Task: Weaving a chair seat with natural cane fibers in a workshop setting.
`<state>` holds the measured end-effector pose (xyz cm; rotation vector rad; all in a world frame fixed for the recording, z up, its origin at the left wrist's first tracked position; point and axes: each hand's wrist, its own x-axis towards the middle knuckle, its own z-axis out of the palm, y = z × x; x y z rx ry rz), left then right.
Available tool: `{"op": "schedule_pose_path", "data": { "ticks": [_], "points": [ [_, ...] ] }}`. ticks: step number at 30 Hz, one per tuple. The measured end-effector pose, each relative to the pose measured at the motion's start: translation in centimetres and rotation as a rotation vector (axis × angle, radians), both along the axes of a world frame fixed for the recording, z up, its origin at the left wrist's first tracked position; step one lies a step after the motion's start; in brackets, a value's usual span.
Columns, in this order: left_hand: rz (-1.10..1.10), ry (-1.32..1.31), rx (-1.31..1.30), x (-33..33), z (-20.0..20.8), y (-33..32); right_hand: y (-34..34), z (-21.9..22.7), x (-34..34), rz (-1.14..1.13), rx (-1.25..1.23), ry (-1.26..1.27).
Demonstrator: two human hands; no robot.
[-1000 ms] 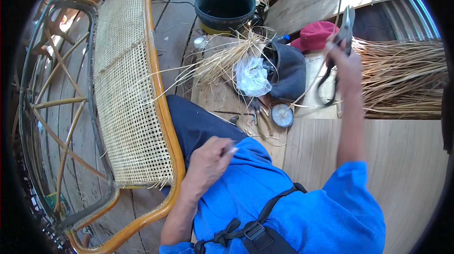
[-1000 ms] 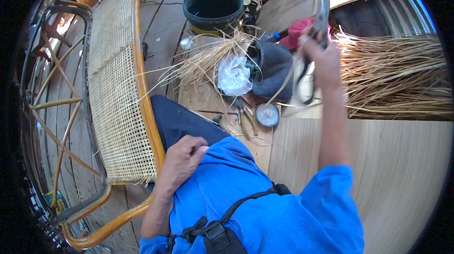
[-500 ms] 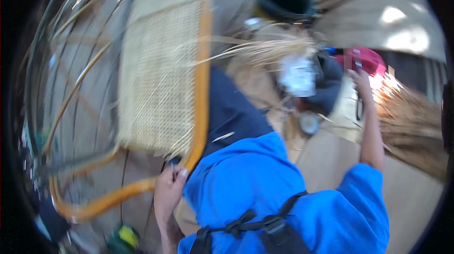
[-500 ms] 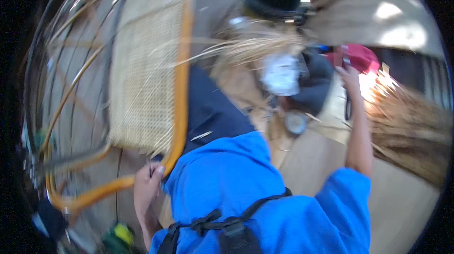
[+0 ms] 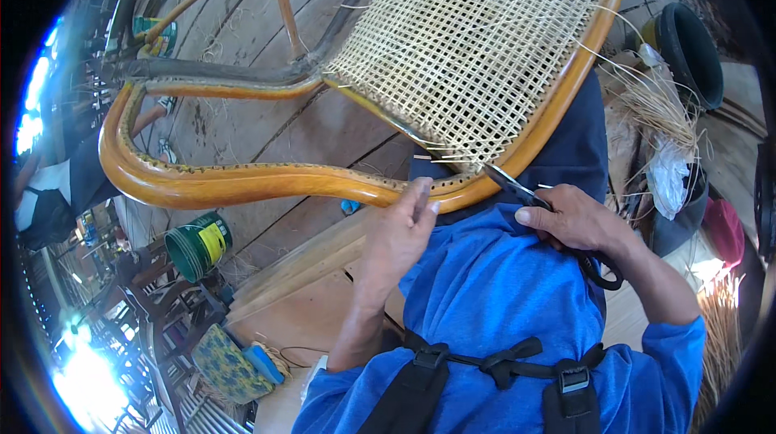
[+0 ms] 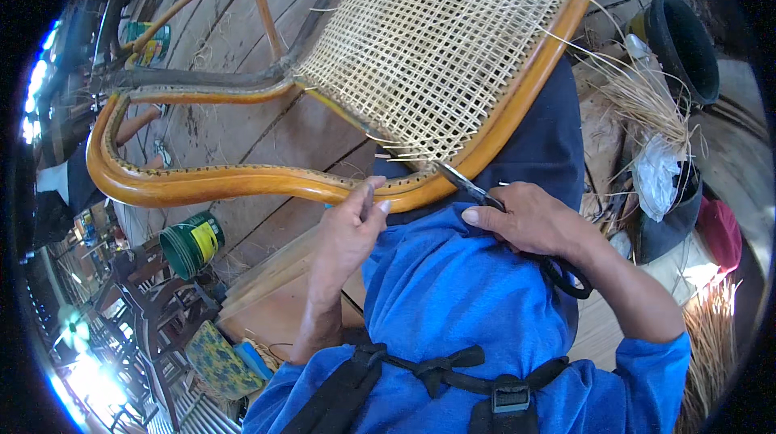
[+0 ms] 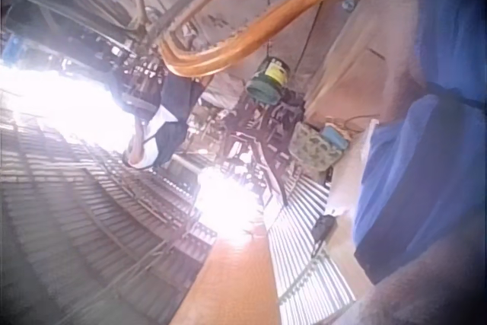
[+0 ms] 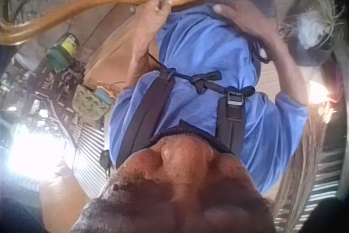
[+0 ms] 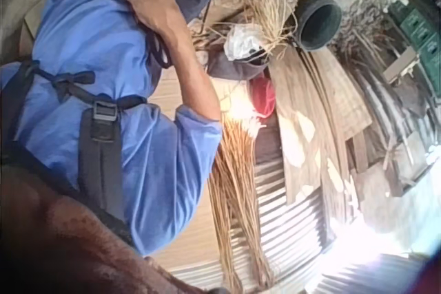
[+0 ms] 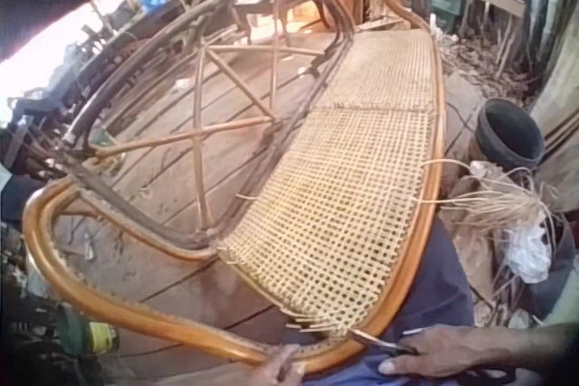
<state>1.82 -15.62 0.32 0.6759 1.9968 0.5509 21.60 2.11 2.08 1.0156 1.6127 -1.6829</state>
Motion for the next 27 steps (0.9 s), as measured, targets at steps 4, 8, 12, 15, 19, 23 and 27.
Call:
{"op": "schedule_pose_path", "data": {
  "ticks": [4,8,12,15,19,23,27],
  "points": [
    [0.05,-0.114,-0.046,-0.7,-0.2,0.5,0.7,-1.0,-2.6,0.147,-0.139,-0.06],
    [-0.078,-0.025,-0.126,-1.2,0.8,1.8,0.5,-2.4,-4.2,0.236,-0.106,-0.102],
    [-0.362,0.367,-0.042,-1.7,1.2,3.9,0.0,-3.1,-4.7,0.273,0.001,-0.036],
    [-0.5,0.47,-0.014,-3.0,0.0,5.7,0.2,-3.3,-4.8,0.28,0.007,-0.043],
    [-0.635,0.407,-0.192,-3.6,-1.4,7.1,0.7,-3.7,-4.9,0.288,-0.1,-0.141],
    [-0.651,0.406,-0.246,-3.4,-1.7,7.9,0.6,-3.9,-5.3,0.281,-0.065,-0.024],
    [-0.627,0.386,-0.269,-3.4,-1.5,8.2,0.6,-3.9,-5.5,0.267,-0.063,-0.022]
  ]
}}
